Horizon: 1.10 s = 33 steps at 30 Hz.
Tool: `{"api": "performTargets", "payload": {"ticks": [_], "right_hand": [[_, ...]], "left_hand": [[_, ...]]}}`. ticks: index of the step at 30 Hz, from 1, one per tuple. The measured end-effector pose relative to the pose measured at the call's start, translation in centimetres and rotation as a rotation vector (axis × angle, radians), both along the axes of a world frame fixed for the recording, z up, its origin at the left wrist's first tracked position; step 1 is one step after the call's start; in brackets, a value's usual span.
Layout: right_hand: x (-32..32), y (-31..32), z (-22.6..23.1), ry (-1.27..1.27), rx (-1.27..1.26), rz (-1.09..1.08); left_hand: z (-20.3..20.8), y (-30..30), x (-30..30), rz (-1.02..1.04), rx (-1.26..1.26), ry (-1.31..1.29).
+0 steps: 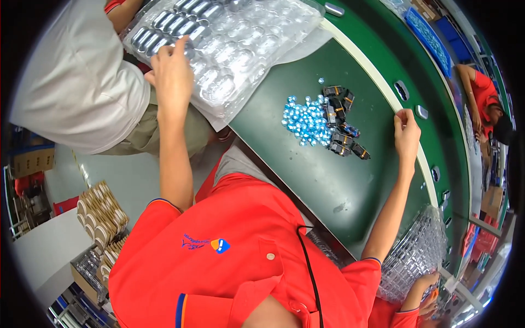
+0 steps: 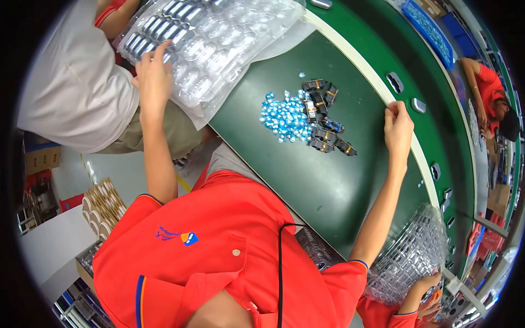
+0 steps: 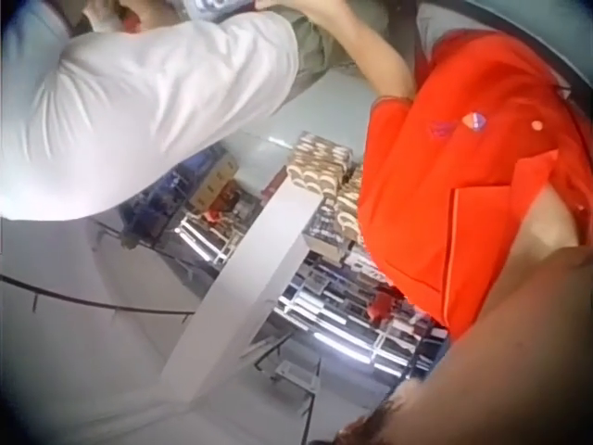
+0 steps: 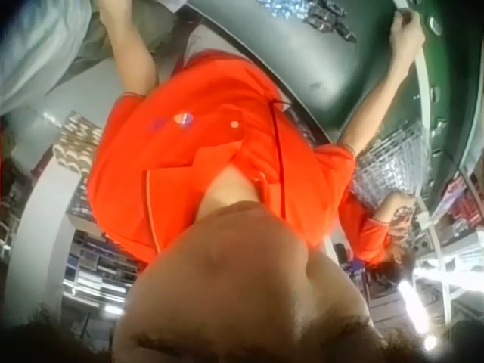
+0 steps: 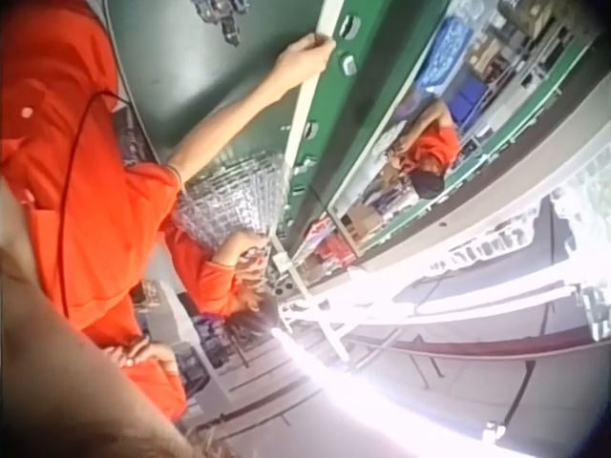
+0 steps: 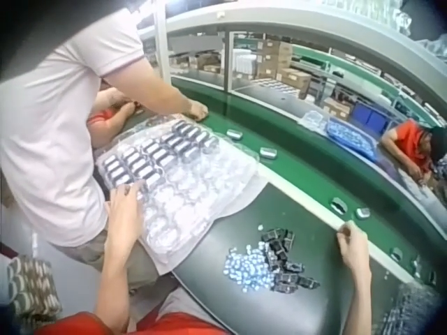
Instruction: Assembling small electronic components at a factory workbench by placing small parts into metal housings.
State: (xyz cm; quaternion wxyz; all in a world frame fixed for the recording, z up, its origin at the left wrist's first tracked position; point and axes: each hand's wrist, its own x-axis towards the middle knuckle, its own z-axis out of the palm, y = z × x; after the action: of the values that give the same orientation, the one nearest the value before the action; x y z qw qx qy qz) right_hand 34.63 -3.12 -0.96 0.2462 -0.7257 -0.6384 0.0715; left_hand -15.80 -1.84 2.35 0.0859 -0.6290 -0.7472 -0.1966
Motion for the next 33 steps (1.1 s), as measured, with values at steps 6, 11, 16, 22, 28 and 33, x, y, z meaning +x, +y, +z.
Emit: {"api": "performTargets", "payload": {"ticks": [6, 11, 16, 22, 28, 33], "right_hand": [[-3.4, -0.9, 2.0, 0.49, 0.058, 0.102], [-7.4, -1.4, 4.5, 0.988, -0.008, 0.188], [-10.3, -0.6, 5.3, 1.123, -0.1, 0.348], [-11.8, -0.9, 5.4, 1.085, -0.119, 0.314], [-11.5, -0.6, 4.6, 1.039, -0.108, 0.258], [-11.3, -0.6, 3.8, 1.084, -0.141, 0.25]], "left_hand": [[-0.4, 1.8, -0.3, 0.041, -0.05, -0.137], [0.4, 0.8, 2.6, -0.026, 0.184, 0.015], [1.0, -1.4, 15.0, -0.657, -0.021, -1.328], [-1.1, -0.4, 19.7, -0.843, -0.194, -1.624], [-1.3, 0.3, 20.7, -0.993, 0.042, -1.366], [-0.8, 0.4, 20.9, -1.174, 0.115, -1.094]]}}
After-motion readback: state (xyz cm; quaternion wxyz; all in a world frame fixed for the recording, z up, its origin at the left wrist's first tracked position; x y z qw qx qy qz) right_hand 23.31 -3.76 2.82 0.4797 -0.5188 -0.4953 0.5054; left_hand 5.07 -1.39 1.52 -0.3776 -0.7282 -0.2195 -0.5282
